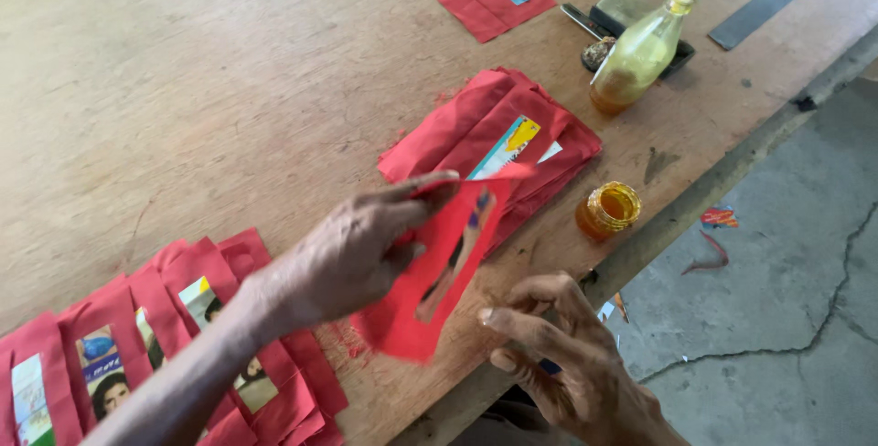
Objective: The person organizes and stacks red paper folders on a wooden table, applies adhesive from a small jar using their fingers, and secures paper strips with printed imagery onto the red folders.
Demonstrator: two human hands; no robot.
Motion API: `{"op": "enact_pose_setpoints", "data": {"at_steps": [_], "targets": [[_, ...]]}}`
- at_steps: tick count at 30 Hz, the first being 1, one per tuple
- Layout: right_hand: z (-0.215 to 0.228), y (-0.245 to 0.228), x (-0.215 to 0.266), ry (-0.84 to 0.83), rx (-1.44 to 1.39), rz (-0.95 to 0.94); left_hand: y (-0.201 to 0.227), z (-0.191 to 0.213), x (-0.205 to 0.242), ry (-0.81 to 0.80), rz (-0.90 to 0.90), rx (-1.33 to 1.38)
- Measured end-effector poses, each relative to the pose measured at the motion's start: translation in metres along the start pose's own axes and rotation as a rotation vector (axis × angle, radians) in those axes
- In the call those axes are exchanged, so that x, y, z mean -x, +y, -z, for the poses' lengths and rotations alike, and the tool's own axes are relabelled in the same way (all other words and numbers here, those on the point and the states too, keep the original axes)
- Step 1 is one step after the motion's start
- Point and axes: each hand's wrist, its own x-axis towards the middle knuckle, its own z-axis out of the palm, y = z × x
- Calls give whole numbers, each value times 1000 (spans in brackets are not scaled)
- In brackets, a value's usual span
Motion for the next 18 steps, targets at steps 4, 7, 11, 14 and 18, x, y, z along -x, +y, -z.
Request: {"op": "enact_pose_setpoints", "data": {"at_steps": [4, 7, 11, 14, 18], "targets": [[-8, 5, -2, -41, -66, -27, -20, 18, -10, 67, 175, -111], [-17, 14, -2, -77, -159, -54, -56, 25, -39, 171, 172, -143], [-35, 27, -5, -87, -270, -61, -137, 26, -116, 459, -25, -111], [-44, 41, -10, -53, -219, 19, -205, 20, -183, 658, -84, 133], [-50, 60, -22, -25, -187, 10, -285, -4, -256, 862, 116, 517]]}}
